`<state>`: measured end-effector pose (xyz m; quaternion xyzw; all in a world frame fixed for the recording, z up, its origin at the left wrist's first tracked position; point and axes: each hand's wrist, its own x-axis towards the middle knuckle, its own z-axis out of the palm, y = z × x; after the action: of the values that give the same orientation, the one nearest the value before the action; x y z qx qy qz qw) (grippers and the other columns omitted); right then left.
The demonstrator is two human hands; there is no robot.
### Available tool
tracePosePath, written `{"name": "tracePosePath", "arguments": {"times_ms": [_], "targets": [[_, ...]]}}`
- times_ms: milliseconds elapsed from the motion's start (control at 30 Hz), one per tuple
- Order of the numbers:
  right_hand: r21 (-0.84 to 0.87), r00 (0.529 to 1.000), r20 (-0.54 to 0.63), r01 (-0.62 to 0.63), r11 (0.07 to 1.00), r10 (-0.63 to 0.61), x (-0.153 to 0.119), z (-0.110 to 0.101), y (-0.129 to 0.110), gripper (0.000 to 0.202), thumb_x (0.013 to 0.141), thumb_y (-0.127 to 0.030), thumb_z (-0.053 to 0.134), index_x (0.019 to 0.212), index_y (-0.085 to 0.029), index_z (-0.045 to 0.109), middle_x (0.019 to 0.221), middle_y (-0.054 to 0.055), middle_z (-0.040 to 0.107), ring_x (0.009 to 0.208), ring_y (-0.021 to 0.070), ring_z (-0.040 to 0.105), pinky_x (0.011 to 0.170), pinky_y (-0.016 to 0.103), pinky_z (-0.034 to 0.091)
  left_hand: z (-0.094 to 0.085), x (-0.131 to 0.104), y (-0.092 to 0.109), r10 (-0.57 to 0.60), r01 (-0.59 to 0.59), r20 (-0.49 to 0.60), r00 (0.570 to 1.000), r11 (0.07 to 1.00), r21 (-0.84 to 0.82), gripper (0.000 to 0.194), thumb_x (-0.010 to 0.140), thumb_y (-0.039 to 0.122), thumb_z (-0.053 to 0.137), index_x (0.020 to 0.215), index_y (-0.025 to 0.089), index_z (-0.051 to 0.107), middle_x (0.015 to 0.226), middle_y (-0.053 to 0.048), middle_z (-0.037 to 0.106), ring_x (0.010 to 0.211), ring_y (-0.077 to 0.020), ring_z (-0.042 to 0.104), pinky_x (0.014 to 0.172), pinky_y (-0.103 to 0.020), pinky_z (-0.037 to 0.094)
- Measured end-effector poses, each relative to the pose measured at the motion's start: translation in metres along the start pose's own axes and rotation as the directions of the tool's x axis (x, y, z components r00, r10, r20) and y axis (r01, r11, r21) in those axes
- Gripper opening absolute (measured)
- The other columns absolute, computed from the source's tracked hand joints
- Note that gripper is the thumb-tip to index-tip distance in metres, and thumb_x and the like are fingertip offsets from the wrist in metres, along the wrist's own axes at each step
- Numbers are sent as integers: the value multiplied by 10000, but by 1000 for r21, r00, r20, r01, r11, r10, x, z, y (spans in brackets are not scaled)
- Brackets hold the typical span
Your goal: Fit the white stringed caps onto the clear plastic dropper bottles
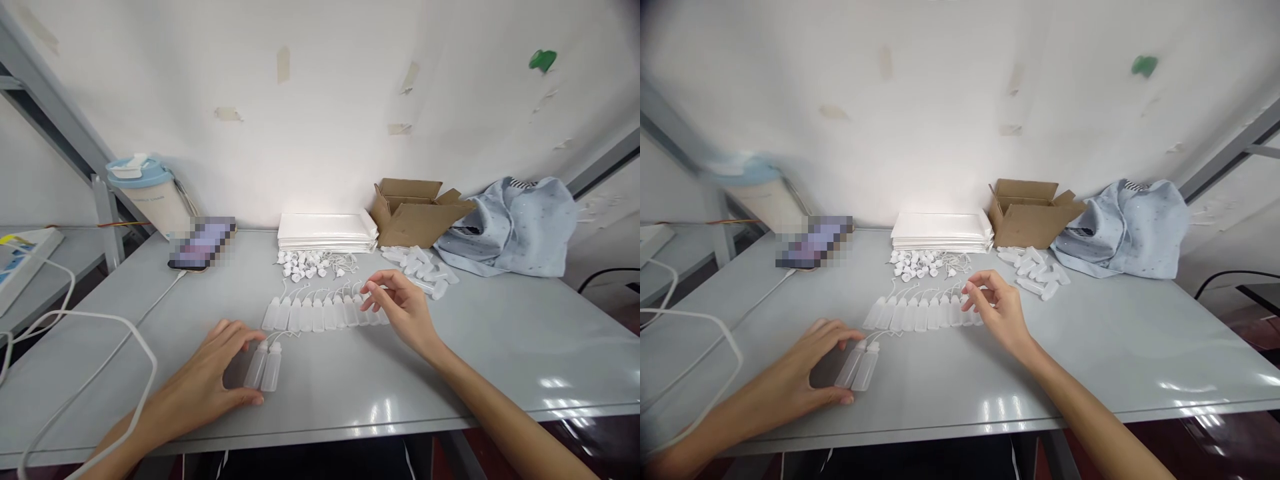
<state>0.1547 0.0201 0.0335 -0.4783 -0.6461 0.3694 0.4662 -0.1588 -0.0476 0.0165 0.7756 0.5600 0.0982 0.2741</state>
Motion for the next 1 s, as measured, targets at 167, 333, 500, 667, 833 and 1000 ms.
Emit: {"name": "tracePosePath", "arguments": {"times_ms": [167,333,500,667,833,1000], "targets": [[-3,1000,-3,-3,1000,3,0,0,-1,192,874,-385,545,889,-194,546,823,22,640,603,139,663,509,242,465,-1,-3,7,-34,34,0,999,999,-2,562,728,347,692,1238,290,464,1054,-13,504,1053,-235,457,910,-374,429],[5,1000,2,2,1000,-2,0,-1,0,197,872,-386,546,893,-191,547,825,27,641,604,141,662,493,238,466,-2,-4,14,64,-63,-18,998,997,33,553,761,357,665,1268,313,451,1105,-20,506,1048,-244,437,884,-371,433],[-2,1000,5,0,1000,0,0,0,0,204,875,-393,537,894,-190,545,823,31,638,601,143,658,493,246,471,-3,3,13,138,-139,15,990,987,82,557,761,439,663,1272,355,462,1086,-21,494,1004,-240,438,848,-355,447],[-7,1000,11,6,1000,-6,-2,-1,-1,206,877,-394,535,893,-188,546,835,34,640,604,143,660,494,246,468,-5,5,15,151,-154,30,988,982,108,500,770,455,647,1234,351,494,1064,-22,492,994,-238,441,822,-336,455],[-11,1000,9,4,1000,-4,-1,-1,0,215,876,-404,536,896,-190,546,827,32,642,608,148,664,490,245,460,-6,4,16,139,-143,45,989,984,105,465,766,435,650,1199,343,508,1058,-18,494,999,-237,439,820,-326,456],[-18,1000,8,8,1000,-8,-1,0,0,220,874,-410,534,897,-191,547,824,32,647,604,148,663,488,246,459,-6,2,15,126,-128,34,991,988,86,504,774,413,647,1238,340,465,1095,-15,495,1027,-241,438,850,-338,442]]}}
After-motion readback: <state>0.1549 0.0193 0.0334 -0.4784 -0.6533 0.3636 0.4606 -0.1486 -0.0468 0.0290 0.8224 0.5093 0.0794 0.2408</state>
